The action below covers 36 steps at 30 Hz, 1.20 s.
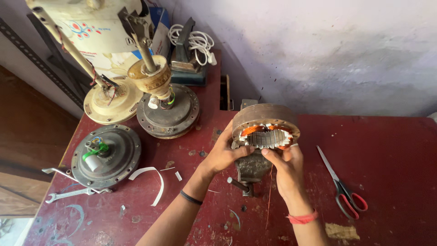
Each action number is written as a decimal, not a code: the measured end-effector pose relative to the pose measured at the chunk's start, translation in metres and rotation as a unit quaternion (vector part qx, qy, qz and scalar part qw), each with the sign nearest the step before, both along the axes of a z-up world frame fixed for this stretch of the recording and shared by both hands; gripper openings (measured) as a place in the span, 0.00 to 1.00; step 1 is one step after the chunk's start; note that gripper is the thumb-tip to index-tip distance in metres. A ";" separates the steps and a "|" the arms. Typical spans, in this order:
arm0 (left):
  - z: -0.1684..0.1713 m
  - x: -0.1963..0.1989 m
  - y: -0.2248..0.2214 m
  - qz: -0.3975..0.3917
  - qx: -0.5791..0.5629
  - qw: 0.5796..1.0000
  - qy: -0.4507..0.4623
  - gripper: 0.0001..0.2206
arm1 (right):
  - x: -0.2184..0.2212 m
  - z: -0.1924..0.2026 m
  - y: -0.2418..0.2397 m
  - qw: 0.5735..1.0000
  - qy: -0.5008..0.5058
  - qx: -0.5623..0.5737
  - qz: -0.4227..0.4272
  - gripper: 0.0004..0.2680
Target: The person winds copper wire around the slots of a motor stator held in a bench vise. They use their hands to guide the wire and a pair of scissors to cut the wire after each winding cycle. The person repeats this process for multiple slots.
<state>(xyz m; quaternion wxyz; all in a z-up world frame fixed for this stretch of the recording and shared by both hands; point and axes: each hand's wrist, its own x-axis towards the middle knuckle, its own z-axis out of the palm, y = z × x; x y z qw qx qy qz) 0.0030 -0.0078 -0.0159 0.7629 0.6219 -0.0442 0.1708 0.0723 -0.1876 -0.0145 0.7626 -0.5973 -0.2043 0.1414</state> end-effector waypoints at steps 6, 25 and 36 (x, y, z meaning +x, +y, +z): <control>0.002 -0.004 -0.003 0.014 0.027 0.999 -0.015 0.37 | -0.002 0.004 -0.005 1.000 0.004 -0.003 0.003 0.18; -0.013 0.004 0.002 -0.010 -0.008 1.000 0.002 0.29 | -0.067 -0.004 -0.033 0.866 -0.274 -0.332 -0.255 0.03; -0.011 0.004 0.002 -0.011 -0.013 0.999 0.031 0.32 | -0.176 -0.132 -0.160 0.900 -0.067 -0.429 -0.030 0.06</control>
